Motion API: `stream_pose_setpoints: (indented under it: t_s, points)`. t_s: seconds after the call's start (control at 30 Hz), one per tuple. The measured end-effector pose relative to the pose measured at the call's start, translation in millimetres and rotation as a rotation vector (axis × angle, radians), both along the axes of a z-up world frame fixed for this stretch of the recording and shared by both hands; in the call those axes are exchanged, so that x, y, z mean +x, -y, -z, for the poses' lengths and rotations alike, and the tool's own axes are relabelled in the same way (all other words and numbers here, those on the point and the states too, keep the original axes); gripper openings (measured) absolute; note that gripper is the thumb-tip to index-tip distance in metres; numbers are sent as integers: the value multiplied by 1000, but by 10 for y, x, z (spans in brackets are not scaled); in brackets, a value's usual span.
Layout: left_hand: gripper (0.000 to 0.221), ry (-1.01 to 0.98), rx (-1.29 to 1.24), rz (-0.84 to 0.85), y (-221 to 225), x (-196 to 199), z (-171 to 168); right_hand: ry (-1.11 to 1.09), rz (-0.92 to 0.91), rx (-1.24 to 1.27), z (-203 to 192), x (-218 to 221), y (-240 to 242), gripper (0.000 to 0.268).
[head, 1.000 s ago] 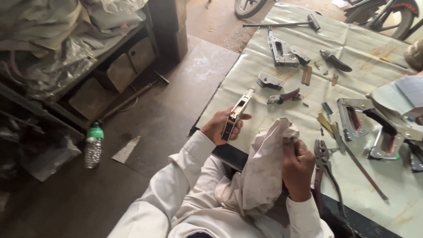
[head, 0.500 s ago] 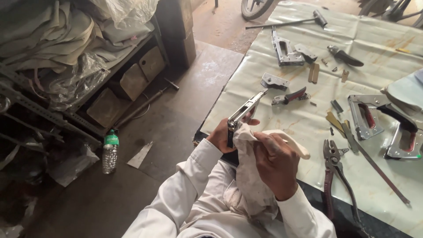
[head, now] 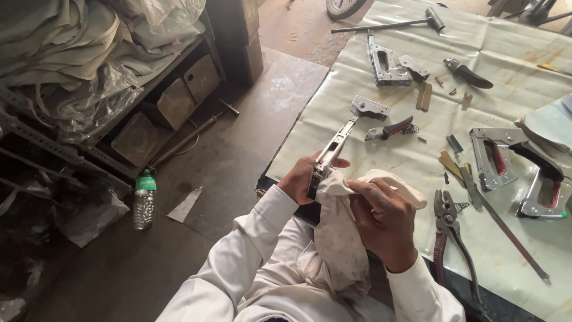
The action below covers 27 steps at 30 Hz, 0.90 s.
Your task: The person wipes a metal staple gun body with a white cloth, then sets it down. They pick up and inspect several small metal strips and a spring, turning them over in their hands.
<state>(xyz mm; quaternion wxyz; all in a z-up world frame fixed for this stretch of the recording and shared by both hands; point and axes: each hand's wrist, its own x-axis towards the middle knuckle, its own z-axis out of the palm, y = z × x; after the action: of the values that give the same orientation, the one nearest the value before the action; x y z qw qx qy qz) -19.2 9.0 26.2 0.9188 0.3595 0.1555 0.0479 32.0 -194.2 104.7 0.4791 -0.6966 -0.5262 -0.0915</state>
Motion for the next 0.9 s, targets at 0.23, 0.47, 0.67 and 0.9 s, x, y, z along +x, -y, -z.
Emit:
stream_pose_setpoints:
  t_s: [0.23, 0.47, 0.67, 0.9]
  points:
    - [39, 2, 166, -33, -45, 88, 272, 283, 179, -120, -107, -63, 58, 23]
    - [45, -114, 347, 18, 46, 10, -7, -643, -248, -91, 641, 378, 152, 22]
    - [46, -164, 308, 22, -3, -26, -100, -886, -361, 54, 835, 370, 197, 20]
    - [48, -199, 390, -226, -187, -75, -171, -759, -132, 112, 763, 510, 456, 17]
